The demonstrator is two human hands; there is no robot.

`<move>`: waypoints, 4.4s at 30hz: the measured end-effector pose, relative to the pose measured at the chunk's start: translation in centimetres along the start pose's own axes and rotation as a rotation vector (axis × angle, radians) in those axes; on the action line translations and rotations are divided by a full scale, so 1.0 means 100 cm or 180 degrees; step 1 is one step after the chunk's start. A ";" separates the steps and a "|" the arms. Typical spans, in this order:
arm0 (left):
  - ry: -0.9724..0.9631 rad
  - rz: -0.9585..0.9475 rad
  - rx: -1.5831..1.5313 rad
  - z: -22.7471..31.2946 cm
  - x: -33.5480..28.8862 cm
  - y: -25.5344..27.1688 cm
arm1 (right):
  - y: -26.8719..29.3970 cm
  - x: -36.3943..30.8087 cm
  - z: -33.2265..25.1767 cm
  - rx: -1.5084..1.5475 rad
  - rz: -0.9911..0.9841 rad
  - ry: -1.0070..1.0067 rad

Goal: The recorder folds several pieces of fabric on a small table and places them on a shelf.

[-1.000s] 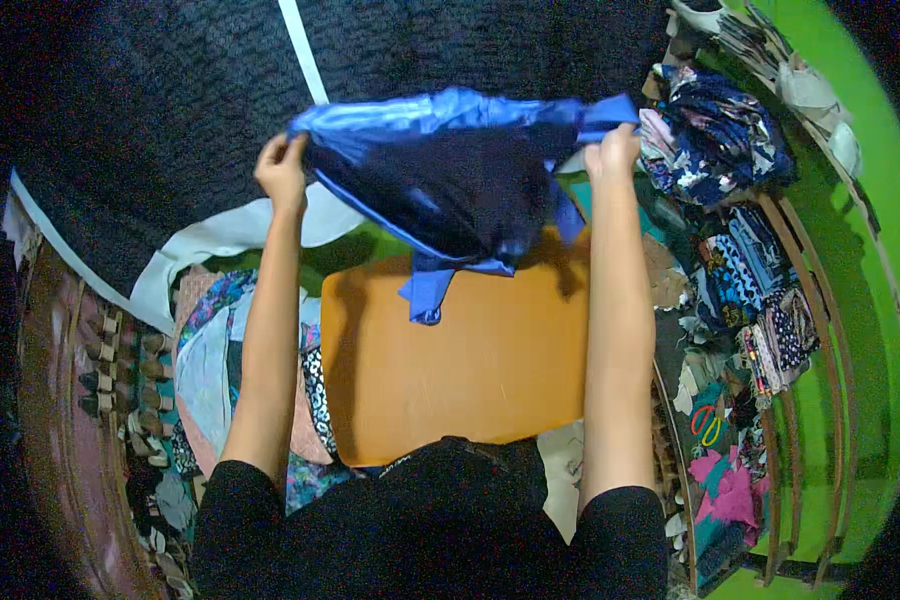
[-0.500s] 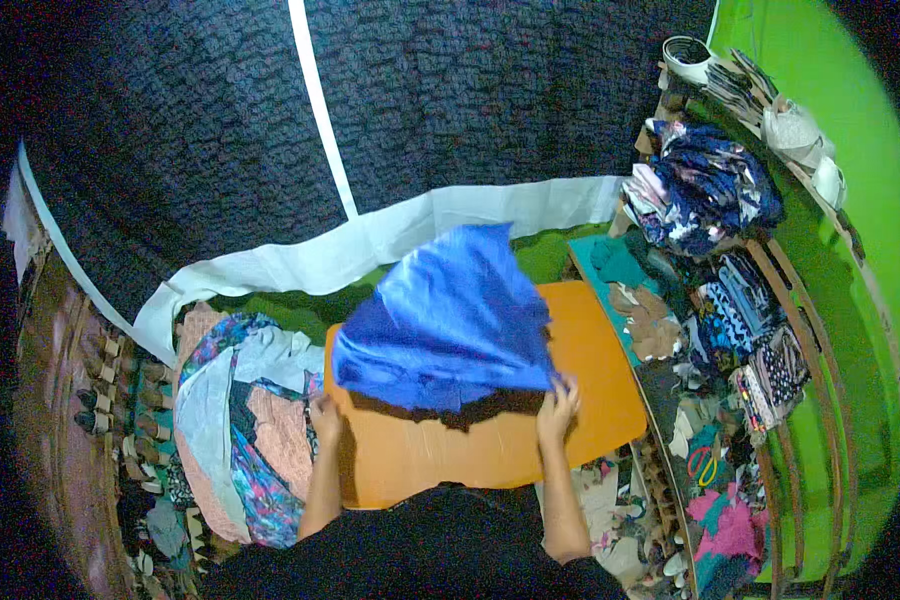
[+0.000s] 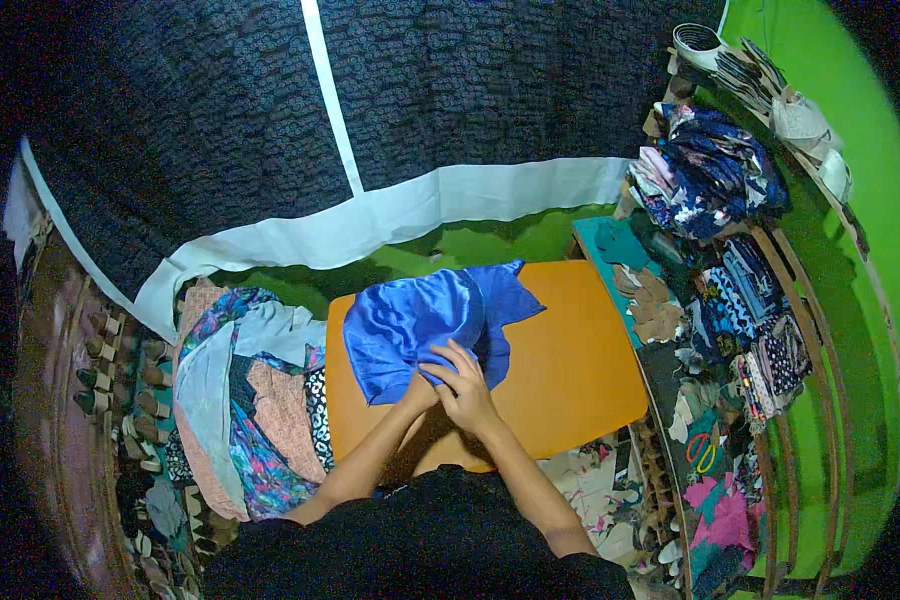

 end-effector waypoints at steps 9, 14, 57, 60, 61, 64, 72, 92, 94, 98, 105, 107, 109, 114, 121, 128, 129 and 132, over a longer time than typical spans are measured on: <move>0.1994 0.3679 -0.1269 -0.080 -0.133 0.127 | -0.025 -0.045 0.186 -0.0665 0.0977 -0.2199; 0.1456 0.5253 -0.2629 -0.101 -0.235 0.229 | -0.022 -0.083 0.233 -0.1995 0.1060 -0.2954; 0.1625 0.5620 -0.2474 -0.126 -0.330 0.222 | 0.149 -0.195 0.305 0.3910 0.2442 -0.2668; 0.1468 0.5580 -0.2602 -0.102 -0.315 0.202 | 0.141 -0.220 0.342 0.4829 0.3174 -0.3075; 0.1576 0.5740 -0.2676 -0.088 -0.305 0.188 | 0.141 -0.221 0.350 0.4918 0.2919 -0.2900; 0.1536 0.6099 -0.2563 -0.054 -0.299 0.153 | 0.133 -0.263 0.400 0.5365 0.3901 -0.3448; 0.1059 0.6613 -0.2544 -0.057 -0.356 0.042 | 0.225 -0.246 0.414 0.4814 0.3374 -0.3491; 0.0853 0.5901 -0.1634 0.133 -0.282 0.020 | 0.253 -0.194 0.400 0.4634 0.1958 -0.2995; 0.1756 0.5399 -0.0570 0.126 -0.269 0.021 | 0.251 -0.130 0.287 0.3598 0.2025 -0.2359; 0.1891 0.4673 -0.0206 0.132 -0.183 0.010 | 0.201 -0.049 0.176 0.2094 0.1333 -0.1430; 0.1063 0.3502 -0.0310 0.136 -0.131 0.003 | 0.078 -0.046 -0.049 0.1998 -0.0523 -0.0122; 0.0776 0.3258 -0.0562 0.142 -0.121 0.001 | 0.061 -0.051 -0.065 0.2064 -0.0502 -0.0022; 0.0653 0.3153 -0.0716 0.135 -0.124 0.004 | 0.049 -0.053 -0.069 0.2021 -0.0463 0.0034; 0.0670 0.3677 -0.0822 0.132 -0.141 0.025 | 0.052 -0.056 -0.069 0.1758 -0.0166 0.0060; 0.0492 0.3873 -0.1726 0.095 -0.158 0.016 | 0.050 -0.063 -0.095 0.1521 -0.0024 0.0646; 0.0689 0.3423 -0.1567 0.103 -0.149 0.005 | 0.043 -0.051 -0.110 0.1903 -0.1415 0.1069; 0.0684 0.3278 -0.1217 0.117 -0.142 0.010 | 0.039 -0.047 -0.109 0.1652 -0.1460 0.1007; 0.0704 0.3119 -0.0773 0.137 -0.132 0.012 | 0.042 -0.041 -0.116 0.0947 -0.1271 0.1006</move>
Point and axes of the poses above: each hand's wrist, its own x-axis towards the middle knuckle, its own y-axis out of the back of the hand, z = x × y, the point moved 9 cm from there along x, towards the middle knuckle, and after that the axes turned 9 degrees about -y, right-handed, at the moved point
